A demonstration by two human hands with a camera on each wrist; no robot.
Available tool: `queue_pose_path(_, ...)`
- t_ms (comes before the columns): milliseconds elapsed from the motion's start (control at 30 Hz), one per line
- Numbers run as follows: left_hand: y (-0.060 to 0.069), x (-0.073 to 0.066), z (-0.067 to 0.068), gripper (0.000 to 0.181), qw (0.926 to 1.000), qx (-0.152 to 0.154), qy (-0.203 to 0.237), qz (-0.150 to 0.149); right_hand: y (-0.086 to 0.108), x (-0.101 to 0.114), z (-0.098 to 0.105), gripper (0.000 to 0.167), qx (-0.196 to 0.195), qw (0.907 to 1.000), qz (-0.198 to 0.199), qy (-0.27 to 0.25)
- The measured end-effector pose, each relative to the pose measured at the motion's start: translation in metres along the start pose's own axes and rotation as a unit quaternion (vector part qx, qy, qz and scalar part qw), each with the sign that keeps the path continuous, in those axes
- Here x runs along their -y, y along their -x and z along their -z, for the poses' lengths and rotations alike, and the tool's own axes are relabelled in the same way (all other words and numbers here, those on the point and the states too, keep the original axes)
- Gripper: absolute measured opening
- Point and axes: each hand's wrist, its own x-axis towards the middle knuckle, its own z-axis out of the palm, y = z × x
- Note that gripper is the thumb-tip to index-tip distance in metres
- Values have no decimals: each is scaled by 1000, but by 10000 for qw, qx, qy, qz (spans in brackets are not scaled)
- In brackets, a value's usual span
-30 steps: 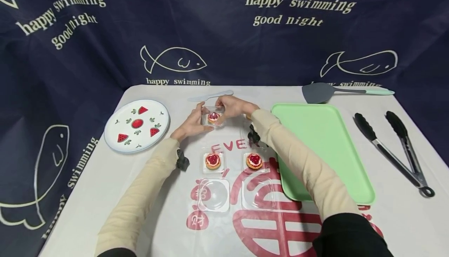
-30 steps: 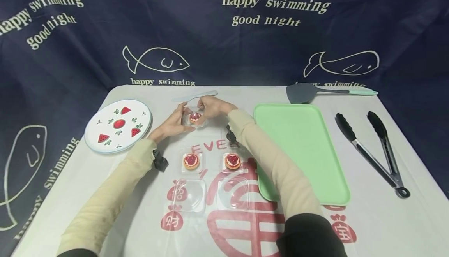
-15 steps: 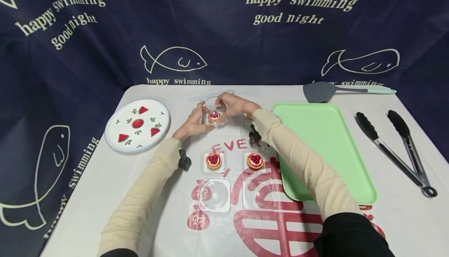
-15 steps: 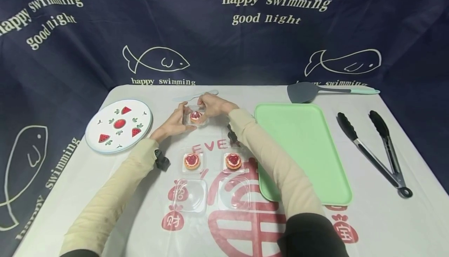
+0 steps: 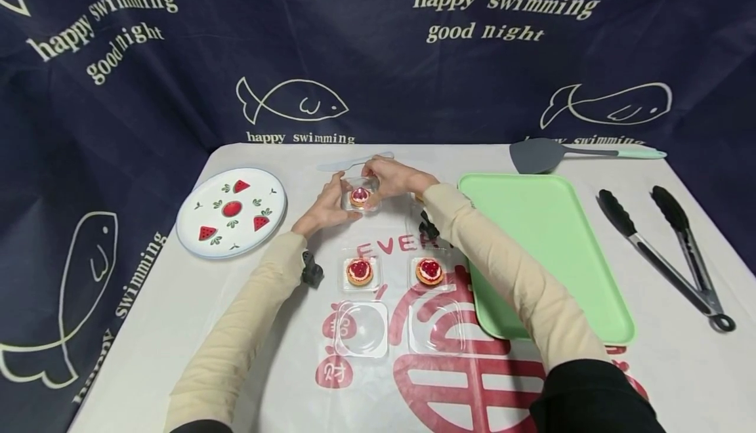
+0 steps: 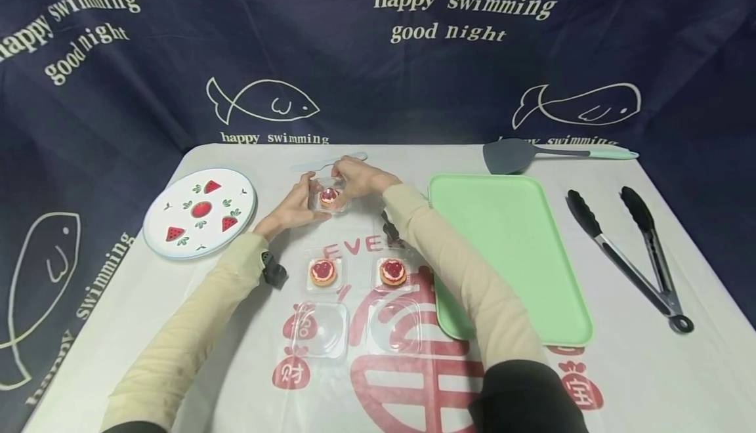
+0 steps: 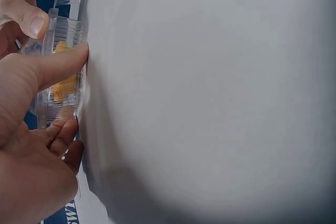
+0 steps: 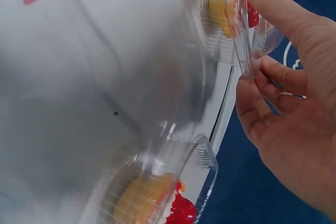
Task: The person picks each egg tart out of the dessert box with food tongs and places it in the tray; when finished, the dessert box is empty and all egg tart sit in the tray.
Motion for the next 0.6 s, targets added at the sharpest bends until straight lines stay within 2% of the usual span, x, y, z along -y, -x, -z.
queue_pose_path(600,1,-4,2,100,9999,62,-86,70,5,2,0,71,-224,9996,125,84)
